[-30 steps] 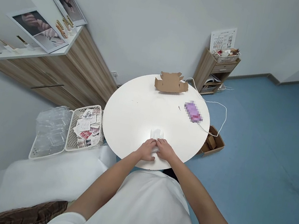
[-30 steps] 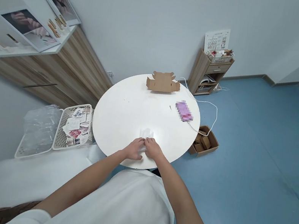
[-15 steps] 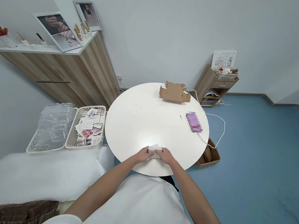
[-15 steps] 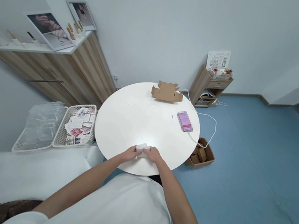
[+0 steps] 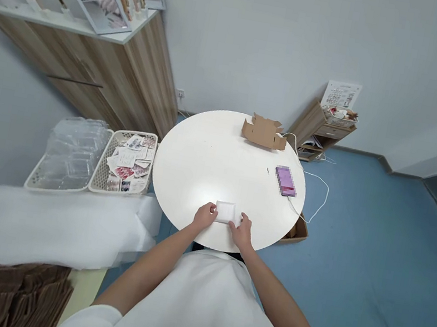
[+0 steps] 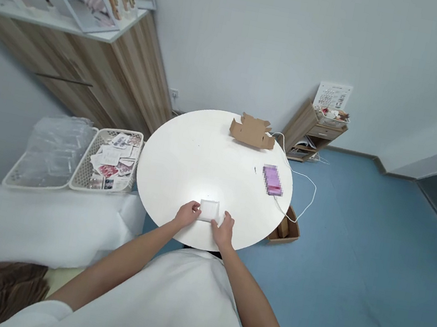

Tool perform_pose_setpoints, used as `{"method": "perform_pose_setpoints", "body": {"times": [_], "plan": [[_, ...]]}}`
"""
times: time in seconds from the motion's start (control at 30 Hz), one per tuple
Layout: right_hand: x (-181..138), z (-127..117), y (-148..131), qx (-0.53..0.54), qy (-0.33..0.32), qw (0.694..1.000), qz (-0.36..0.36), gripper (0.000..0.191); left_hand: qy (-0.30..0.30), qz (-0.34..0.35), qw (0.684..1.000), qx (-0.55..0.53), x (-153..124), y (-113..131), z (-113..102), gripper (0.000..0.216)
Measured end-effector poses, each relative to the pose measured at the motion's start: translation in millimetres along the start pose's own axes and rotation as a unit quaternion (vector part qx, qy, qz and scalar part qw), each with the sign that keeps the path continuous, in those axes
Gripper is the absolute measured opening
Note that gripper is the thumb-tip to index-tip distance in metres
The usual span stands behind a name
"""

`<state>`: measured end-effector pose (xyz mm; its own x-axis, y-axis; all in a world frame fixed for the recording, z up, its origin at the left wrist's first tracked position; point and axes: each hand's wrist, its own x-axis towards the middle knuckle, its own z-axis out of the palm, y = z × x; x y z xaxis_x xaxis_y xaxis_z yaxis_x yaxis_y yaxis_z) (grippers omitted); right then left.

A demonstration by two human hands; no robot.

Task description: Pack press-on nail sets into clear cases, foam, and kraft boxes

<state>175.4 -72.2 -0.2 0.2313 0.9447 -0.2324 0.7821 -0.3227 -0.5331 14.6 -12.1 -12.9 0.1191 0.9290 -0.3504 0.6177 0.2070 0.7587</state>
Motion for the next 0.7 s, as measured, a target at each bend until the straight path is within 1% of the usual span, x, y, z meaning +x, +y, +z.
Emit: {"method": "perform_pose_setpoints", "body": {"times": [0.07, 0.13, 0.2, 0.3, 0.4, 0.5, 0.6, 0.7], "plan": [[0.7, -4.4, 6.2, 0.014, -0.039, 0.999, 0.001, 0.052, 0.007, -0.008, 1.0, -0.013, -0.4, -1.4, 2.2, 0.03], [6.5, -6.6, 6.5, 0.031, -0.059, 0.998, -0.006, 0.047, 0.012, -0.009, 1.0, -0.022, -1.1, -2.3, 3.8, 0.032], [14.6, -5.6, 2.2, 0.067, -0.051, 0.996, -0.006, 0.04, 0.014, -0.006, 0.999, -0.028, -1.8, -2.7, 4.6, 0.03], [24.8, -0.9, -5.6, 0.136, -0.046, 0.989, 0.024, 0.028, 0.017, -0.011, 0.999, -0.037, -4.0, -1.3, 4.9, 0.031], [28.7, 1.9, -8.2, 0.176, -0.083, 0.979, 0.062, 0.026, 0.019, -0.024, 0.999, -0.035, -8.4, 4.4, 6.0, 0.036], [28.0, 0.7, -6.1, 0.197, -0.122, 0.971, 0.06, 0.027, 0.042, -0.053, 0.998, -0.016, -15.3, 12.4, 9.9, 0.04], [27.2, -3.5, -3.0, 0.187, -0.132, 0.973, 0.032, 0.025, 0.077, -0.105, 0.991, -0.021, -22.6, 18.3, 14.8, 0.04], [28.2, -8.5, -0.1, 0.124, -0.127, 0.984, 0.01, 0.024, 0.093, -0.145, 0.984, -0.05, -27.8, 19.9, 17.2, 0.037]]}}
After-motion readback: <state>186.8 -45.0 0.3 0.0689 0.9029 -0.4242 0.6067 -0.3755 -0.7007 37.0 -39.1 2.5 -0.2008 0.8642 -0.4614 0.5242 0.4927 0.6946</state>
